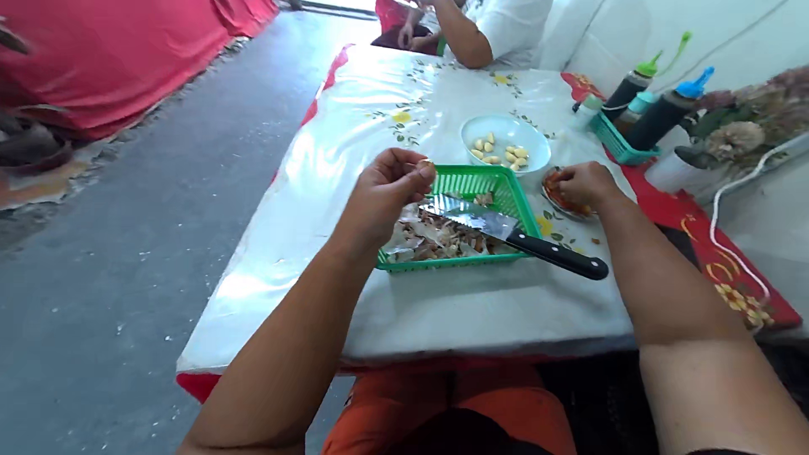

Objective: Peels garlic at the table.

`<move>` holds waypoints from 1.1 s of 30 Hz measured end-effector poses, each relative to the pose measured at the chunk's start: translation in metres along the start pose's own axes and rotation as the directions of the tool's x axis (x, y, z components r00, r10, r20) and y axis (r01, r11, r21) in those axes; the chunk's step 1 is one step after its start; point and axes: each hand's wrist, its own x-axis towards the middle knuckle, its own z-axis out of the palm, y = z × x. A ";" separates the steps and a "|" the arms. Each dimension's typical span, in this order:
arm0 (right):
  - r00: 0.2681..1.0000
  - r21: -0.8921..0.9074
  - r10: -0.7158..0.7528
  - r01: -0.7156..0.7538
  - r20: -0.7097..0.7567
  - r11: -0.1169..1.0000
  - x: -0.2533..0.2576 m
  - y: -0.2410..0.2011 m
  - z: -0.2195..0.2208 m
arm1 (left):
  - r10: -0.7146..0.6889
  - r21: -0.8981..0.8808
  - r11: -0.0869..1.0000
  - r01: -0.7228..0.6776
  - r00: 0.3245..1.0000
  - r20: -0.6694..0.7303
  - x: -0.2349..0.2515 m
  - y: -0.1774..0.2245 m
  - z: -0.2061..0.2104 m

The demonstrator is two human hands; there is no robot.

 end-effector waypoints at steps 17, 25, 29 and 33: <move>0.986 0.016 -0.161 0.160 0.037 0.987 -0.007 0.011 -0.009 | 0.018 0.002 1.000 -0.018 1.000 -0.010 -0.001 0.002 -0.003; 0.989 -0.039 -0.131 0.134 0.066 0.990 -0.009 0.001 -0.006 | 0.018 -0.002 1.000 -0.018 1.000 -0.009 0.001 0.002 -0.003; 0.994 -0.073 -0.088 0.092 0.060 0.993 -0.008 0.000 -0.006 | 0.009 0.000 1.000 -0.009 1.000 -0.013 0.000 0.004 -0.002; 0.997 0.241 0.014 0.004 -0.073 0.970 -0.013 0.006 -0.008 | 0.013 -0.015 1.000 -0.013 1.000 -0.012 0.001 0.003 -0.003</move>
